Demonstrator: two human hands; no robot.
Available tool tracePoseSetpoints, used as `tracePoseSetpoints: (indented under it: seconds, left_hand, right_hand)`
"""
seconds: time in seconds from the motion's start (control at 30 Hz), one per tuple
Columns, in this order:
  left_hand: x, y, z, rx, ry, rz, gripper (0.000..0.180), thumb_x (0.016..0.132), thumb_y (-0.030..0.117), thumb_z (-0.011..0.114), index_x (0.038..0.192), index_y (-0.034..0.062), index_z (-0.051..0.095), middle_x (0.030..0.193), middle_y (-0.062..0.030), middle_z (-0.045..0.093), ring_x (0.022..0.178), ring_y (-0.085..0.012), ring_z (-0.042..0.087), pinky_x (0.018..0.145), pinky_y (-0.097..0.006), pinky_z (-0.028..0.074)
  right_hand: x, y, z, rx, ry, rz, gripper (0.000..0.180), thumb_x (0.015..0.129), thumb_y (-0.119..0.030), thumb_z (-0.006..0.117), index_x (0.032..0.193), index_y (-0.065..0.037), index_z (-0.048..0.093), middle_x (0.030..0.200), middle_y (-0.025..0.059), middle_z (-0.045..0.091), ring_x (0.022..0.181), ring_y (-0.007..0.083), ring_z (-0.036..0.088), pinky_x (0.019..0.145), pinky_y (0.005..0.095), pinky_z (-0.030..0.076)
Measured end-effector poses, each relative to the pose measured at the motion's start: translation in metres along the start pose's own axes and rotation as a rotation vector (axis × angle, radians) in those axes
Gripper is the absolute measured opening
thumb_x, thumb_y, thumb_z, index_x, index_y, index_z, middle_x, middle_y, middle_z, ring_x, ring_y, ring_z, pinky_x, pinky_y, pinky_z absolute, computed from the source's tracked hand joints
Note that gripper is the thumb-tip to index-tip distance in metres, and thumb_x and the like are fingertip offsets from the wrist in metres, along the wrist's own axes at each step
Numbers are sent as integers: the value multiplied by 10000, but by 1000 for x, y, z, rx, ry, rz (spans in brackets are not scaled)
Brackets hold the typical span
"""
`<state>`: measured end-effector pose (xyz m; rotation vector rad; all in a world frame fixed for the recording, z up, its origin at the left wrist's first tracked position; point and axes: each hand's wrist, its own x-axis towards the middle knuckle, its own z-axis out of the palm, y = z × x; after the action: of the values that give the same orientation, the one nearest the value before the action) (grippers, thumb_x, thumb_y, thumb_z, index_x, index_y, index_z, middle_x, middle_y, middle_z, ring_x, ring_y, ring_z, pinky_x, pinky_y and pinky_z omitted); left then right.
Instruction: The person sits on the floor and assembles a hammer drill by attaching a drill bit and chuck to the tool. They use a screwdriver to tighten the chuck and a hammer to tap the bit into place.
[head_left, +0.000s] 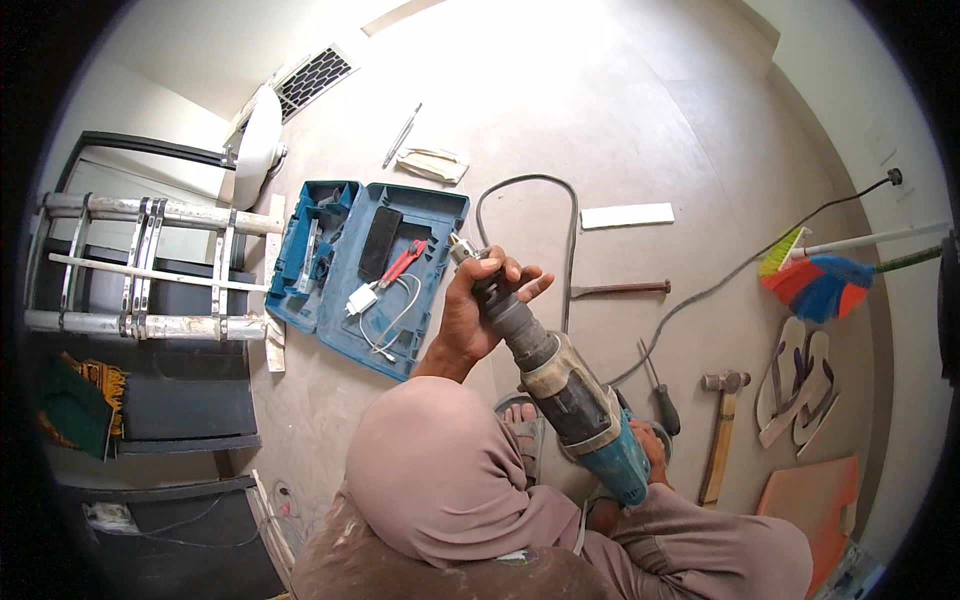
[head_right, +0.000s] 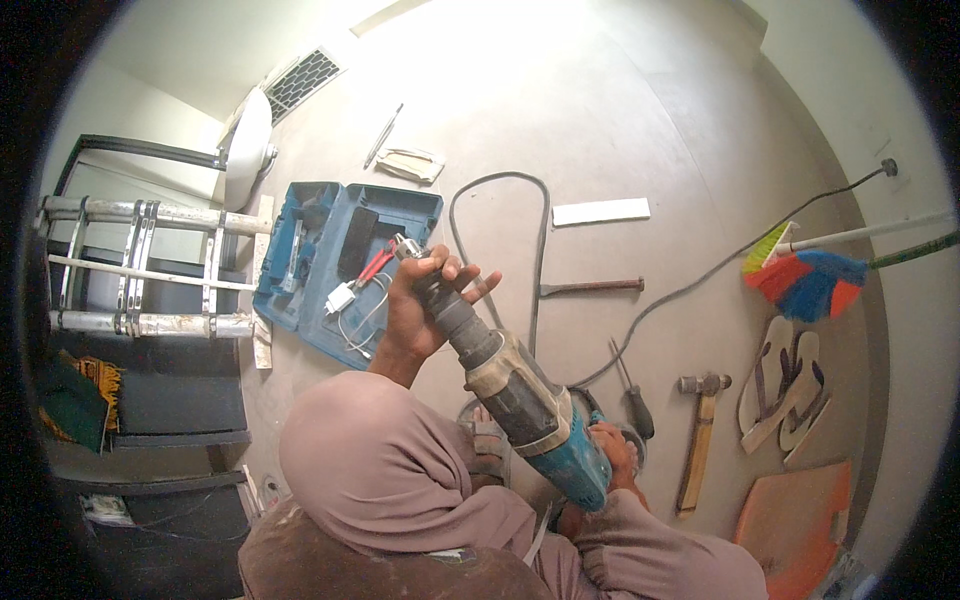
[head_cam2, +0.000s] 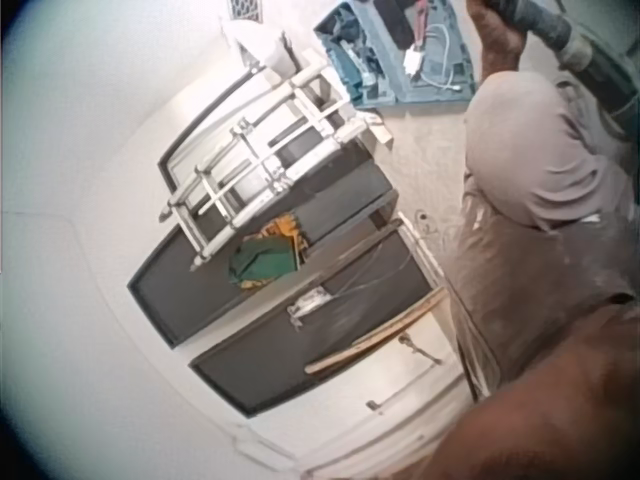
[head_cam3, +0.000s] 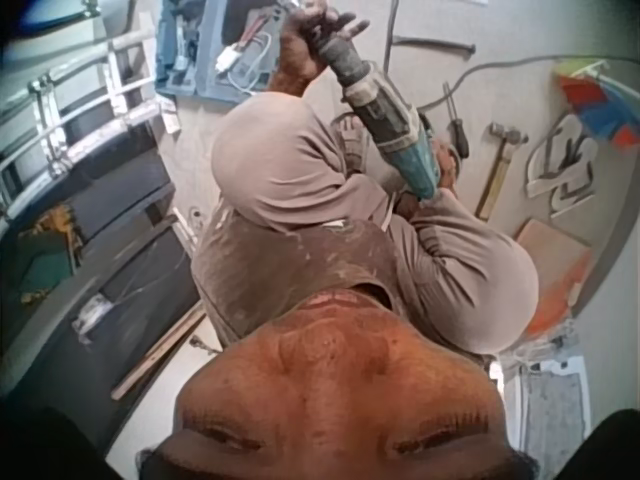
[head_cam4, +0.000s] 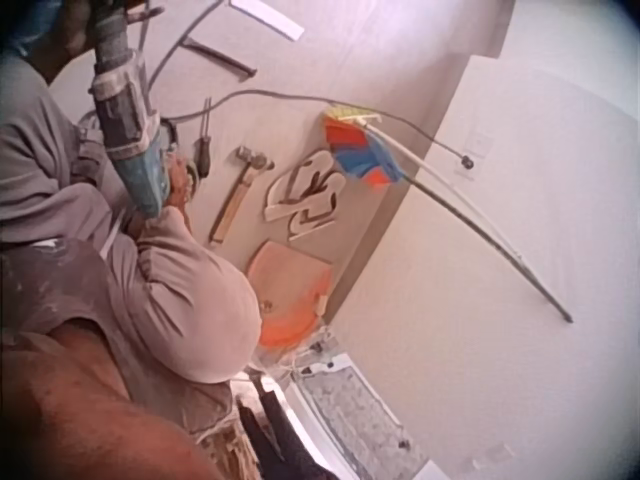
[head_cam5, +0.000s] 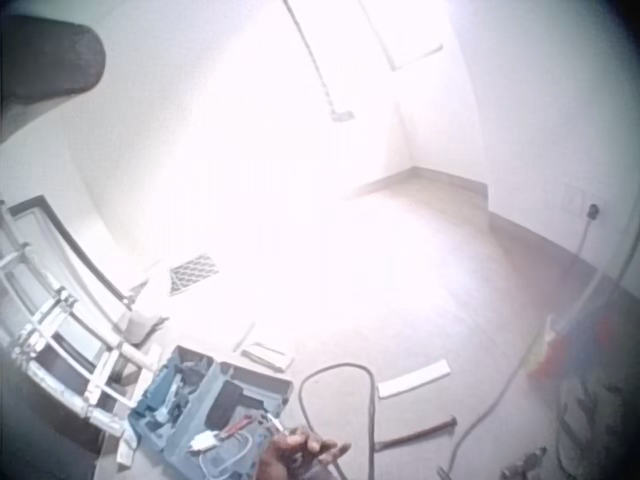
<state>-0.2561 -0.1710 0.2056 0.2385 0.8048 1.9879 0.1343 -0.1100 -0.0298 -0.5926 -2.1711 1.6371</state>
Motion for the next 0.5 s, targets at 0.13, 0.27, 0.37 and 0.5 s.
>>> tracePoseSetpoints:
  seconds: [0.13,0.27,0.37,0.5]
  left_hand:
    - [-2,-2,3,10,-55,-11,132,881,234,582,788,146,552,736,-7,631,972,-227,659,1173,-562,337]
    - [-11,4,9,95,28,3,131,882,187,607,790,121,541,758,-42,634,956,-240,660,1162,-528,363]
    - [-5,-21,-20,183,152,-79,96,905,114,622,839,79,562,845,-117,660,1000,-286,663,1142,-502,395]
    - [-12,-27,-20,-23,281,-41,201,928,250,666,988,64,619,1201,-199,643,1234,-318,578,1154,-584,357]
  right_hand:
    - [7,-27,-1,105,7,230,327,762,-153,713,1081,-78,701,1144,99,681,1193,297,594,1083,413,388]
    - [38,-83,-13,-148,-18,-157,328,798,-190,673,1094,-47,683,1132,122,687,1125,296,631,1064,457,392]
    - [32,-61,-24,-344,-15,-328,507,682,-308,728,1121,-61,674,1153,100,688,1142,279,627,1083,512,345]
    - [31,-44,-24,-247,-20,-305,533,687,-366,714,1118,-56,670,1153,90,692,1150,266,633,1096,519,331]
